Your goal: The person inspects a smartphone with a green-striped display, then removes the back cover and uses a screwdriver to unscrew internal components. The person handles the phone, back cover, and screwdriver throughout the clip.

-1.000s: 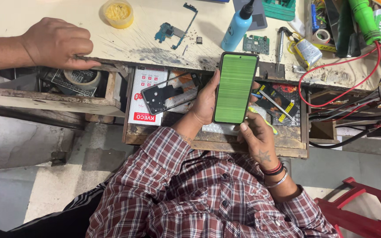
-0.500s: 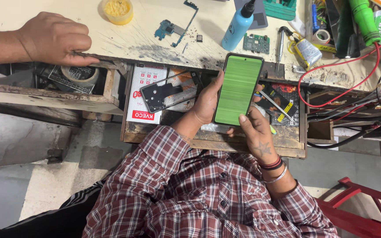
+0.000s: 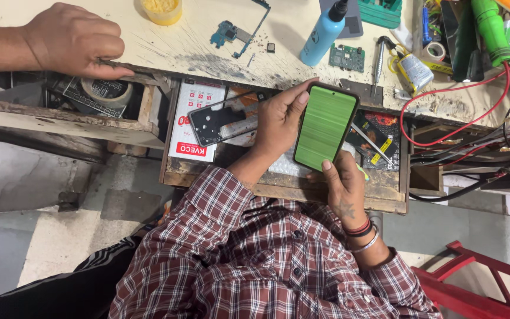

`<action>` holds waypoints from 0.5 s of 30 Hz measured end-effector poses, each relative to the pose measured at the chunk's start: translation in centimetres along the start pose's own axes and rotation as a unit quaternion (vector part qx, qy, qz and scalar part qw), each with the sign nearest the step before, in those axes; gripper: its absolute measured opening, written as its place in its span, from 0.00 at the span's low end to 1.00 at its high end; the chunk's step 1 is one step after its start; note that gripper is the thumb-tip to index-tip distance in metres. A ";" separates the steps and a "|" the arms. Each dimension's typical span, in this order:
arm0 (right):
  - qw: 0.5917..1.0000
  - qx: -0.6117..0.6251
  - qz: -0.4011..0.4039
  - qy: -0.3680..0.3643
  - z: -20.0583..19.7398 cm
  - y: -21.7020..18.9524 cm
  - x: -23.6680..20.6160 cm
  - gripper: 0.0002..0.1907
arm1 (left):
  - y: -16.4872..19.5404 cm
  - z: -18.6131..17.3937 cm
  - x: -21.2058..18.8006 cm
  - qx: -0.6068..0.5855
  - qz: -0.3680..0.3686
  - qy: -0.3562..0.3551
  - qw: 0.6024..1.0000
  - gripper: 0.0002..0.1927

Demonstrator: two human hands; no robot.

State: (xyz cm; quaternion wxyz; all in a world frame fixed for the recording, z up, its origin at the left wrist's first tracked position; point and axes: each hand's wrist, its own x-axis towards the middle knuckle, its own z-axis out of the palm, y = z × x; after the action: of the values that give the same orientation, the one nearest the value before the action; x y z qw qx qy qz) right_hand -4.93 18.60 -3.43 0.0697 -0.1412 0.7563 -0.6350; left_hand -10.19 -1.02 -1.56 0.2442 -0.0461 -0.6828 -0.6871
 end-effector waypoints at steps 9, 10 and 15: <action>0.980 -0.183 -0.082 0.019 -0.8 -1.7 -1.1 0.12 | 0.8 -0.3 -0.2 0.088 0.061 -0.035 0.994 0.13; 0.976 -0.196 -0.089 0.018 -1.3 -1.8 -1.1 0.12 | 0.8 -0.5 0.0 0.096 0.049 -0.058 0.992 0.14; 0.984 -0.175 -0.038 -0.017 -4.7 -2.3 -1.8 0.12 | 1.2 -0.8 0.0 0.091 0.106 -0.132 0.981 0.17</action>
State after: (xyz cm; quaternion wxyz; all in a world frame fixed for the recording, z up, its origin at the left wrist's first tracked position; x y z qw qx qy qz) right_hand -4.28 23.23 -0.46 0.0325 -0.1904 0.8485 -0.4927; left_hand -9.50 -1.69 -0.54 0.2264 -0.1859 -0.7599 -0.5803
